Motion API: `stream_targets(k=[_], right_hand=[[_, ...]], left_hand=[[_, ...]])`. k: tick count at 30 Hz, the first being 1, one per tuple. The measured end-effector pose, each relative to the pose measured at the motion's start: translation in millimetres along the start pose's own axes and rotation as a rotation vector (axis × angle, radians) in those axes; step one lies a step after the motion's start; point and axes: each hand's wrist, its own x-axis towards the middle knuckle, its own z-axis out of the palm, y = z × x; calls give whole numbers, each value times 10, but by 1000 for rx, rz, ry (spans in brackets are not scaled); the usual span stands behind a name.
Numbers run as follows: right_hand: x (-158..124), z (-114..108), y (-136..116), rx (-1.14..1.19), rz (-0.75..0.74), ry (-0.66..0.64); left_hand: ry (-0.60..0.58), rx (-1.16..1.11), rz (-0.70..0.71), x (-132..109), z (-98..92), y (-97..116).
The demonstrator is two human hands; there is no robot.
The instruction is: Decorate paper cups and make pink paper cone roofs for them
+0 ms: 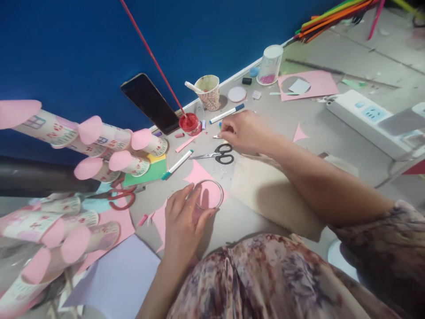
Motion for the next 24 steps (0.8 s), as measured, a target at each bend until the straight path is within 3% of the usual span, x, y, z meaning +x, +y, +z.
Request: stream_targets(k=[7, 18, 24], right_hand=[[-10, 64, 38, -3, -18, 24], [-6, 100, 43, -6, -18, -16], [8, -31, 76, 157, 22, 40]], left_hand=[[-158, -45, -31, 44, 11, -63], [-159, 6, -22, 0, 86, -46], [-199, 35, -59, 33, 61, 19]])
